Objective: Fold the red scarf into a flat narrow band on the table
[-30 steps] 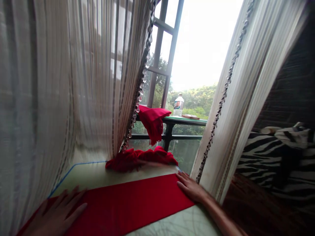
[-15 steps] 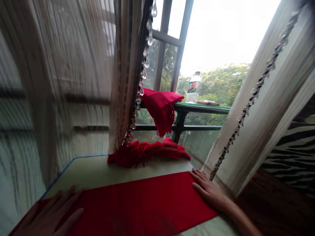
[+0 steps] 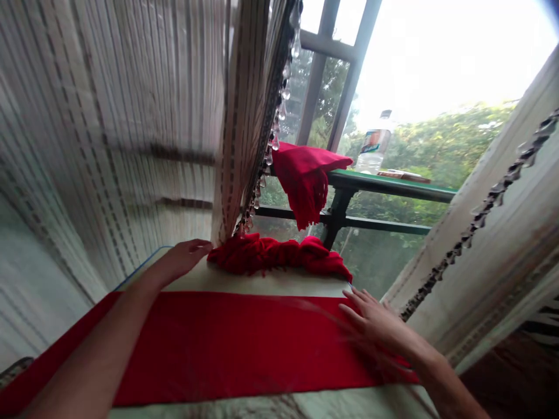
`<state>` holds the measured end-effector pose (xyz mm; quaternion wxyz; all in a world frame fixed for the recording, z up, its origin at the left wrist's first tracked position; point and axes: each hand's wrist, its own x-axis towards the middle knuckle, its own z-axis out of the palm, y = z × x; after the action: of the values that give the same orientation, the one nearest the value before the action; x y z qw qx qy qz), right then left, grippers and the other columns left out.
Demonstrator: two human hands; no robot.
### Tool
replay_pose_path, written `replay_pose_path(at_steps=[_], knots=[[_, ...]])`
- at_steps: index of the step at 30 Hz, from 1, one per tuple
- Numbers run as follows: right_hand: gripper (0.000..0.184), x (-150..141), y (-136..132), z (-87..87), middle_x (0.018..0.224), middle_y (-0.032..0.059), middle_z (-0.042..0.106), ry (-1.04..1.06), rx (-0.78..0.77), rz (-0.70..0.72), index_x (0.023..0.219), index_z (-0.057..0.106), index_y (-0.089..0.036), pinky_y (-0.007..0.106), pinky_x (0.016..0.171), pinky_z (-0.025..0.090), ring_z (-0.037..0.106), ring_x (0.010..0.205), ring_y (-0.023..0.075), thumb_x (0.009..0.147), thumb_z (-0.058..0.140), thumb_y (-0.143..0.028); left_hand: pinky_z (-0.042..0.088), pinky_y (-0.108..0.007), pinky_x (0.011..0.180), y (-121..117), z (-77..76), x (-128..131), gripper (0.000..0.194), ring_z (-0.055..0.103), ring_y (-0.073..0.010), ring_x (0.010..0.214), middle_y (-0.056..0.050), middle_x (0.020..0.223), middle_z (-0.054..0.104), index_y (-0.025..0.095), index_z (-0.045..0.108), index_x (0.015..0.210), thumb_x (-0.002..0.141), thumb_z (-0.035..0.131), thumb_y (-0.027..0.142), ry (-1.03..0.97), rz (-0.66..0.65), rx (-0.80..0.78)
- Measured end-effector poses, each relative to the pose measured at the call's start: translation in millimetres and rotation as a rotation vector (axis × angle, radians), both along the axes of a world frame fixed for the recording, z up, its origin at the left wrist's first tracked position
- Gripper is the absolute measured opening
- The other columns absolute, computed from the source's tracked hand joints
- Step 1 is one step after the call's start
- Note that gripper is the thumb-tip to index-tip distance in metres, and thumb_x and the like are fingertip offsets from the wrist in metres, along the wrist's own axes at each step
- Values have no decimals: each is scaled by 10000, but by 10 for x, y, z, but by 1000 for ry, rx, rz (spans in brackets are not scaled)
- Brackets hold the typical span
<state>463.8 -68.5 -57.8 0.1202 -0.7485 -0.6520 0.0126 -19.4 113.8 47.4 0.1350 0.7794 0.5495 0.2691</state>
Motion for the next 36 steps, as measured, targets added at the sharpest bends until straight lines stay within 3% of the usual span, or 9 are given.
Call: replay_pose_path(at_steps=[2,5,7,10,14,18,24,30,36], knots=[[670,-102,126,74,1681,110,363,19,8,73,1547,506,-279,721,1229,192,279,1562,387,1022,327,-653,507,-354,1047,7,-55,263,688,699,-286,1186,-106,1275,752,178,741,1255,940,322,624,42,-34,8],[670,-232,216,69,1725,90,253,44,33,155,1610,391,-244,601,1280,152,194,1598,286,1057,268,-601,462,-366,1115,-240,-251,432,597,662,-285,1254,-60,1329,730,247,750,1253,939,410,625,123,-178,26],[672,-270,219,25,1726,101,244,56,37,173,1609,392,-230,586,1286,124,164,1605,273,1065,254,-599,339,-423,1225,-464,-394,361,582,539,-295,1405,-32,1444,656,277,704,1346,946,456,621,177,-264,67],[660,-268,219,-23,1717,95,274,65,33,184,1597,415,-260,588,1289,95,172,1603,274,1064,275,-623,239,-563,1265,-652,-586,100,606,405,-322,1509,-19,1599,486,324,555,1511,1020,365,624,368,-323,56],[664,-245,280,-23,1696,123,324,62,20,185,1600,407,-253,631,1272,134,233,1586,308,1059,316,-627,149,-669,1261,-588,-784,-149,641,209,-359,1574,-8,1690,257,366,301,1625,1041,364,623,482,-303,3],[629,-231,326,-1,1681,147,349,50,44,197,1585,435,-251,677,1252,160,254,1576,335,1066,335,-593,162,-675,1262,-458,-892,-212,604,184,-351,1575,7,1690,252,401,233,1630,1068,335,595,459,-302,10],[585,-242,324,63,1691,126,339,76,117,301,1580,443,-246,630,1287,95,235,1585,313,1084,332,-537,120,-647,1276,-474,-837,-228,630,115,-321,1594,21,1706,209,379,224,1645,1066,281,620,447,-270,-27],[590,-311,300,115,1658,100,419,176,129,357,1537,510,-290,635,1277,196,315,1557,330,1061,356,-602,83,-621,1278,-596,-664,-106,664,103,-301,1602,6,1715,186,330,268,1648,1056,217,628,518,-222,-113],[609,-327,278,145,1624,128,470,182,72,363,1499,560,-252,595,1267,282,391,1522,332,1045,379,-615,77,-594,1281,-626,-600,-57,679,104,-277,1607,2,1723,173,324,262,1653,1053,194,635,541,-212,-113]])
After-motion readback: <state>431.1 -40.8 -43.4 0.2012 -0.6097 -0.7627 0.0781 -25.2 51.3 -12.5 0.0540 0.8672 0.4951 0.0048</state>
